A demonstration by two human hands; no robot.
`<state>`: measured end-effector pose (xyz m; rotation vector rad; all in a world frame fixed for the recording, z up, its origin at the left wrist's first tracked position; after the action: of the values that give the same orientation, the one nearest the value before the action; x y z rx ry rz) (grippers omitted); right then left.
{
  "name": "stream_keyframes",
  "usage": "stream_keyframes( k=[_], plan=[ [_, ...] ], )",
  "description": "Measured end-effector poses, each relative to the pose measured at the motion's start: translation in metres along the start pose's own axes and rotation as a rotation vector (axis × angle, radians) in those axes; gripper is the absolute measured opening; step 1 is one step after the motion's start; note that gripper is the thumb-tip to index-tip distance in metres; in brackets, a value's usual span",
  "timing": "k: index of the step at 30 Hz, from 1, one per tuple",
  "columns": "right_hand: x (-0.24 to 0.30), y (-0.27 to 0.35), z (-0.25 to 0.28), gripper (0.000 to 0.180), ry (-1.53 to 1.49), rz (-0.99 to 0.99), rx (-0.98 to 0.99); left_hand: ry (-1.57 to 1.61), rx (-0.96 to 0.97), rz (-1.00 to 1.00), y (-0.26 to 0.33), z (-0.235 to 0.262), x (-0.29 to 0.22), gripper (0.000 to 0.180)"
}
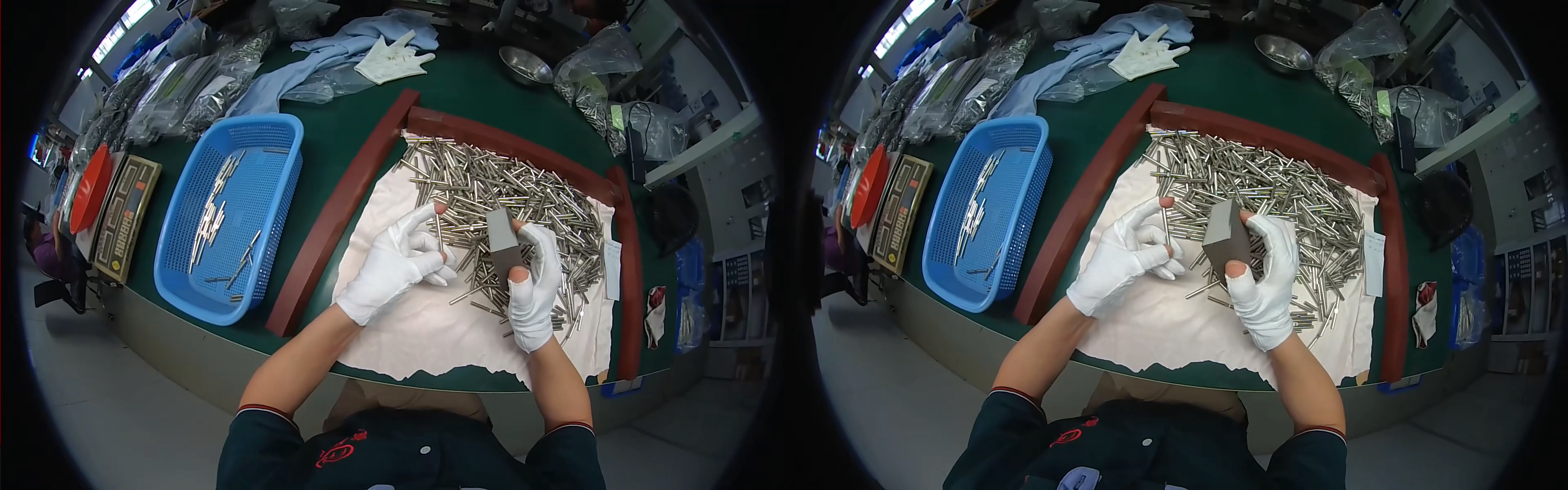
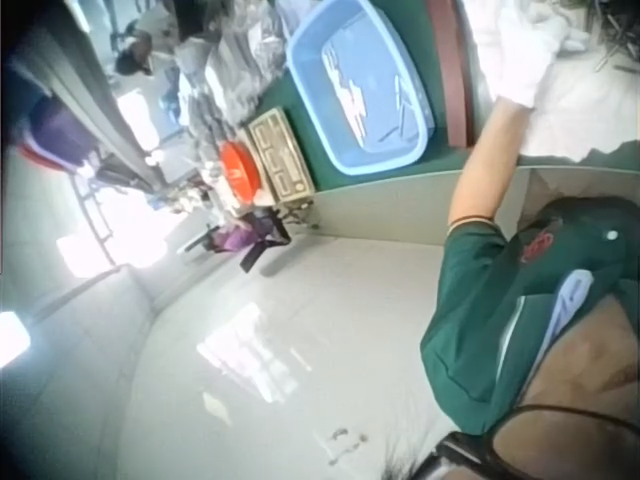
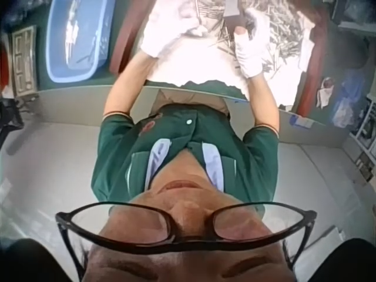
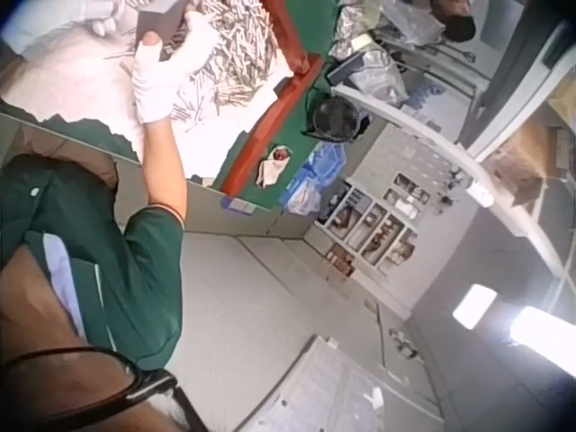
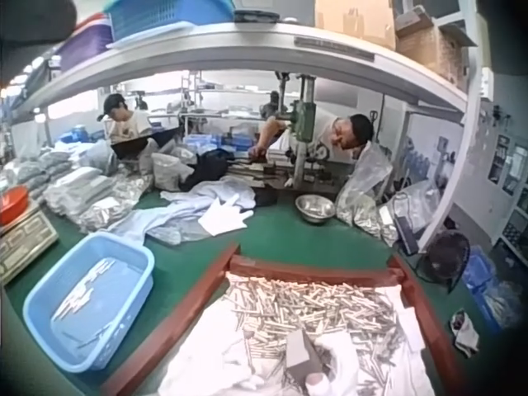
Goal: Inspecting and aligning small metal pins using a gauge block at a factory workbench.
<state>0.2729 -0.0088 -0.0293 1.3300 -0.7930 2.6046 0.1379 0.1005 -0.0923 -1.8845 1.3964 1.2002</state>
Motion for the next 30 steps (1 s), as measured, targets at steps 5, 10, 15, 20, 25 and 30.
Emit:
stream_keyframes(
  k=[5, 10, 15, 20, 25, 30],
  plan=[
    [0.001, -0.001, -0.002, 0.062, 0.054, 0.015, 0.033, 0.014, -0.011, 0.003, 0.003, -0.001, -0.002, 0.064],
    [0.0, -0.001, -0.003, 0.062, 0.039, 0.001, 0.028, 0.019, -0.009, -0.017, 0.003, -0.001, -0.003, 0.068],
    [0.004, -0.002, -0.004, 0.062, 0.074, 0.02, 0.044, 0.03, 0.014, -0.035, 0.002, -0.001, 0.0, 0.072],
    [0.021, -0.003, -0.013, 0.062, 0.297, 0.15, 0.105, 0.003, 0.0, -0.023, 0.004, -0.006, -0.003, 0.071],
    [0.035, -0.001, -0.02, 0.062, 0.372, 0.189, 0.114, -0.144, -0.054, -0.1, 0.007, -0.006, -0.007, 0.068],
    [0.041, -0.001, -0.024, 0.062, 0.374, 0.201, 0.13, -0.199, -0.049, -0.066, 0.011, -0.008, -0.002, 0.071]
  ],
)
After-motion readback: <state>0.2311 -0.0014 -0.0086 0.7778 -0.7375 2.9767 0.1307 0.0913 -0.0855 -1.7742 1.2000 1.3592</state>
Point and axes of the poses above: each hand's wrist, its own y-axis away from the middle knuckle, its own z-axis out of the back of the hand, x = y × z, the point moved 10 cm from there along -y, towards the middle knuckle, and after that the axes turned 15 degrees about x, right-handed, at the moved point
